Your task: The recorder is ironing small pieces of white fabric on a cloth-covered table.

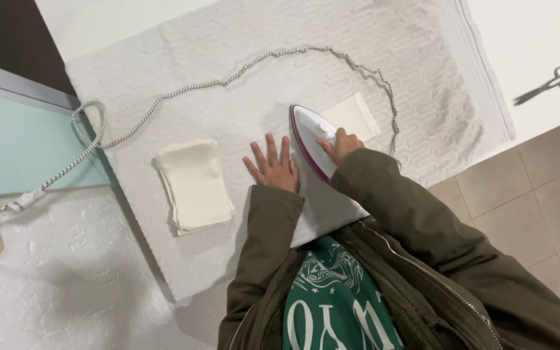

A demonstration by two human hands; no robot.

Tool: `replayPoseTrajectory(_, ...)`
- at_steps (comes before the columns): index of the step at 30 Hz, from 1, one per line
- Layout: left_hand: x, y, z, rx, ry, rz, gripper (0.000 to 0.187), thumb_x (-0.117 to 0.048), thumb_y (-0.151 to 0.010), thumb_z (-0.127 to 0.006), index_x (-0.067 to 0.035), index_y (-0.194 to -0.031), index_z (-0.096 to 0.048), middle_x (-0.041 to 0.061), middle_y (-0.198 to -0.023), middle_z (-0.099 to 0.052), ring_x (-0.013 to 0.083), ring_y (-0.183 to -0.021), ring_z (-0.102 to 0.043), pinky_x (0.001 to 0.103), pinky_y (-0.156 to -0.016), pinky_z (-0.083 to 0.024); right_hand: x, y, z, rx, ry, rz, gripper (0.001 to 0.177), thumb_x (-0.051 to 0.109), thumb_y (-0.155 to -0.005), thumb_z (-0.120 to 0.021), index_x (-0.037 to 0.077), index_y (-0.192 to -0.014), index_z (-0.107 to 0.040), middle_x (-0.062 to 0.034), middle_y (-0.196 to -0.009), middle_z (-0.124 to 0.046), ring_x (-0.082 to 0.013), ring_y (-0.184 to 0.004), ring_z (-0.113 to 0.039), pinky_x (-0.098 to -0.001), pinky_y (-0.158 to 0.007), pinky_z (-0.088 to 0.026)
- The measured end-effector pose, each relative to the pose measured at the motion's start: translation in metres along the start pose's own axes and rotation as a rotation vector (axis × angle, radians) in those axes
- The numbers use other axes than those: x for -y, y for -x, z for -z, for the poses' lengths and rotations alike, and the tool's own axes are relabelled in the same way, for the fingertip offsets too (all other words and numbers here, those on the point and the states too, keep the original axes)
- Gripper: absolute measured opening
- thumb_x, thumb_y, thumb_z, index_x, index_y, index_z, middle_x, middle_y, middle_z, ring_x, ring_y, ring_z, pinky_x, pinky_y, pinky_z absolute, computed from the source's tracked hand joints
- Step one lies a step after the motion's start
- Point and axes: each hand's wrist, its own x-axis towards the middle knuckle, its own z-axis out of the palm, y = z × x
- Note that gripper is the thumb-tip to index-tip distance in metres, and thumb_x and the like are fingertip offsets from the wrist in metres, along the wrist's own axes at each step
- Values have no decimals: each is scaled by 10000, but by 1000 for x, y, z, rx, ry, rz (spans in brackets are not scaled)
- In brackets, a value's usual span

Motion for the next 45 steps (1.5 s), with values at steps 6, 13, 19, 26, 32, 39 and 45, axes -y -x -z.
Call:
replayPoseTrajectory(6, 0, -1, 14, 72, -25, -14, 655, -386, -1048, -455, -273, -1661, -255, 113, -1735, -72, 478, -1565, -30, 718, -1217, -33, 7, 7, 13, -29, -21, -15, 661, 594, -987, -590, -56, -1108, -593, -313, -898, -711, -449, -782, -746, -525, -642, -614)
replayPoseTrajectory(13, 0, 7, 11, 59, -35, -34, 650, -382, -1060, -438, -263, -1668, -243, 118, -1734, -51, 483, -1562, -20, 720, -1213, -28, 10, 6, 16, -56, -11, -26, 663, 607, -975, -598, -43, -1102, -605, -312, -914, -712, -457, -811, -736, -533, -652, -608)
replayPoseTrajectory(19, 2, 0, 5, 59, -2, -9, 648, -387, -1036, -434, -276, -1646, -249, 116, -1722, -57, 485, -1549, -20, 735, -1200, -30, 8, -4, 18, -17, 12, -50, 658, 602, -985, -580, -41, -1123, -595, -306, -916, -718, -447, -819, -754, -537, -667, -621)
replayPoseTrajectory(26, 2, 1, 0, -19, -29, -11, 639, -389, -1059, -442, -283, -1664, -268, 118, -1738, -59, 484, -1565, -35, 724, -1222, -41, -18, -15, 5, -88, 38, -20, 676, 636, -963, -599, -26, -1098, -608, -323, -920, -698, -488, -854, -723, -563, -717, -595)
replayPoseTrajectory(32, -1, 5, 1, 11, -60, -8, 652, -396, -1058, -459, -285, -1671, -267, 110, -1744, -61, 473, -1572, -54, 717, -1223, -46, -18, -9, 9, -113, 34, -34, 683, 645, -955, -609, -25, -1089, -618, -323, -927, -703, -501, -869, -710, -570, -735, -585)
replayPoseTrajectory(39, -4, -1, 12, 0, -35, -29, 658, -384, -1052, -470, -270, -1670, -275, 133, -1735, -89, 481, -1564, -50, 726, -1213, -51, -8, -5, 20, -103, -9, -46, 670, 617, -968, -604, -41, -1094, -612, -326, -962, -695, -480, -882, -718, -547, -733, -591)
replayPoseTrajectory(45, -31, -16, -5, 131, 43, 42, 678, -404, -1082, -450, -105, -1657, -252, 135, -1753, -123, 384, -1615, -50, 714, -1232, -17, -20, -21, 12, -140, 41, -16, 691, 633, -958, -624, -45, -1094, -619, -324, -947, -697, -492, -867, -713, -554, -735, -583)
